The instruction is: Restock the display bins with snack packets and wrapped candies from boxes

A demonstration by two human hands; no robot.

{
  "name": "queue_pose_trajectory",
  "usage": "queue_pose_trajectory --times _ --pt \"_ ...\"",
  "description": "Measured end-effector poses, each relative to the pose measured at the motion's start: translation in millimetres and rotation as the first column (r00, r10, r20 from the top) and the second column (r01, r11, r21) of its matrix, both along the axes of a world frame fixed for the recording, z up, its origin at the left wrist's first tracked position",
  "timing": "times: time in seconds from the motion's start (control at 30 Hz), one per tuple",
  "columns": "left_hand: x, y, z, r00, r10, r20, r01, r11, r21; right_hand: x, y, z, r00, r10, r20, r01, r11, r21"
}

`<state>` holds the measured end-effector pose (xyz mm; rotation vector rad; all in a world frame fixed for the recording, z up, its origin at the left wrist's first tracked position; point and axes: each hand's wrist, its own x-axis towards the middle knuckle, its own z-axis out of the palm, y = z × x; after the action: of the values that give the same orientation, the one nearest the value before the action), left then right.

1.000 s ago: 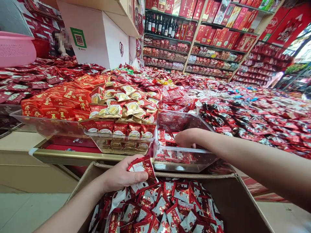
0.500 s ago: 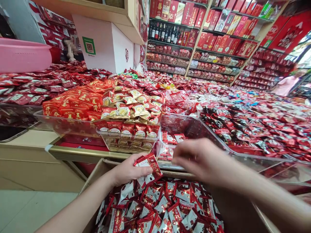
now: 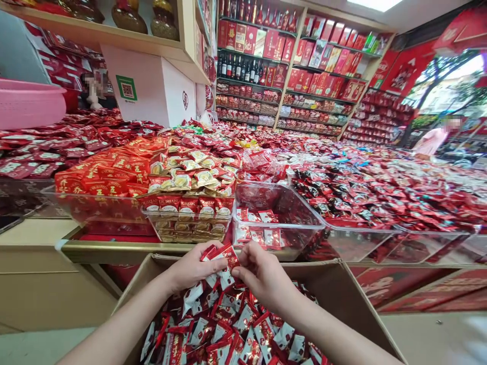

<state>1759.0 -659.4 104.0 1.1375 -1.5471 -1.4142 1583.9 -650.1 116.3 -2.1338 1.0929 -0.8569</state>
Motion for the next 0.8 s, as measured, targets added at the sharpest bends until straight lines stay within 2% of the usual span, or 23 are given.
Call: queue_pose_trajectory --times 0.07,0.17,0.27,0.33,0.4,0.47,0.53,0.67,0.8 --pt "0.3 -0.5 0.8 1.0 0.003 -0.029 -0.003 1.0 -0.008 -10.0 6.8 21.3 0.995 -0.013 -0.095 0.006 0.998 -0.068" --pt "0.4 -1.1 1.2 0.994 -0.063 -0.086 0.061 0.998 -0.021 -34.0 4.2 69.0 0.965 -0.14 -0.221 0.095 0.975 -0.203" --pt "-0.2 -1.3 2.0 0.994 -0.086 -0.073 0.086 0.996 -0.011 -56.4 -26.0 111.5 0.869 -0.351 -0.349 0.236 0.913 -0.332" --pt "-0.7 -1.2 2.8 0.997 -0.072 -0.042 0.073 0.997 0.01 -62.9 -57.9 124.9 0.745 -0.454 -0.488 0.284 0.879 -0.383" --pt "-0.8 -1.3 3.3 0.997 -0.072 -0.029 0.073 0.997 0.016 -61.0 -91.6 125.0 0.607 -0.468 -0.642 0.266 0.881 -0.391" --pt "-0.5 -1.7 3.5 0.996 -0.08 -0.032 0.081 0.997 0.016 -52.8 -121.1 116.1 0.466 -0.415 -0.782 0.22 0.91 -0.351" --pt "0.3 -2.0 3.2 0.996 -0.087 -0.035 0.088 0.996 0.029 -42.7 -143.2 103.2 0.36 -0.358 -0.861 0.202 0.931 -0.303" --pt "2.5 -1.7 2.1 0.994 -0.093 -0.062 0.097 0.994 0.059 -31.8 -168.2 76.2 0.287 -0.299 -0.91 0.2 0.948 -0.248" --pt "4.4 -2.2 0.9 0.992 -0.105 -0.076 0.111 0.991 0.069 -35.3 -177.7 53.7 0.291 -0.243 -0.925 0.181 0.964 -0.196"
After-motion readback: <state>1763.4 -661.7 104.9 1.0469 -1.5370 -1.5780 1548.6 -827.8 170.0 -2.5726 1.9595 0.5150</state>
